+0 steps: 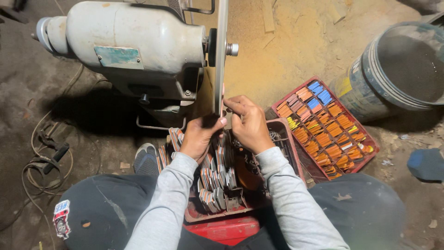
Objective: The person sits at a bench-mounted sanding/grinding machine and sands the edges of small curved leather pieces one at a time, holding each piece against the spinning wheel, then places the finished pieces into a compartmented tray beside them.
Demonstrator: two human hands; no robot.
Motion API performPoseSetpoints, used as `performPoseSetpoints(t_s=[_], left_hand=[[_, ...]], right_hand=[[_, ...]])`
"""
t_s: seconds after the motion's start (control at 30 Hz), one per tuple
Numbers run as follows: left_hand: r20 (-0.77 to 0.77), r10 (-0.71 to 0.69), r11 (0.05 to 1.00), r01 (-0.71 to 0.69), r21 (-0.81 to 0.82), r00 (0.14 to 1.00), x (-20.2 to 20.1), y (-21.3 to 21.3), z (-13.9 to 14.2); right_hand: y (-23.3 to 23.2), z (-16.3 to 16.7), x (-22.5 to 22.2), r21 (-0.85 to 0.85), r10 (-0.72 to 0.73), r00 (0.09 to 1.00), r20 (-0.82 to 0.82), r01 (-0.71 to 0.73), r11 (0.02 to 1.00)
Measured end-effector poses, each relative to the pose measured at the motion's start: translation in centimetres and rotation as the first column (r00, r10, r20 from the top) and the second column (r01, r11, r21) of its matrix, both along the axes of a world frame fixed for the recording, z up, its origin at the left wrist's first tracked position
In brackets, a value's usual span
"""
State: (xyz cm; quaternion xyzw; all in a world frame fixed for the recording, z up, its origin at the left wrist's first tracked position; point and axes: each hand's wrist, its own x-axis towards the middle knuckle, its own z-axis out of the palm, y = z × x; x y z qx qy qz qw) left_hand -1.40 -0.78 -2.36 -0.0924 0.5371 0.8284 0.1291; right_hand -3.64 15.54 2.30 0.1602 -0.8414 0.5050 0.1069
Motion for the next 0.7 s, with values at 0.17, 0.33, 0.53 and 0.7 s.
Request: performPoseSetpoints(t_s=[0.17, 0.33, 0.53, 0.7], left_hand=[[0.039, -0.028, 0.998, 0.025, 0.061, 0.999, -0.5, -0.3, -0.6], [0.041, -0.074, 0.996, 0.075, -0.043, 0.996, 1.3, -0.9, -0.8], [-0.419, -0.136, 0.457, -0.319, -0.831, 0.898, 5.9, -1.4, 0.9], [-0.628, -0.182, 0.454, -0.502, -0.736, 0.757, 7.0, -0.9, 2.7]], right_hand=[[-0.4, -0.5, -0.3, 0.01, -0.026, 1.0, 0.01, 0.026, 1.0], [-0.2, -2.0, 1.2, 0.039, -0.008, 0.997, 0.074, 0.005, 0.999], [3.2, -4.7, 2.6, -0.111, 0.41, 0.861, 0.301, -0.395, 0.912], [4.3, -5.0, 3.3, -0.076, 0.289, 0.838, 0.462, -0.288, 0.955]])
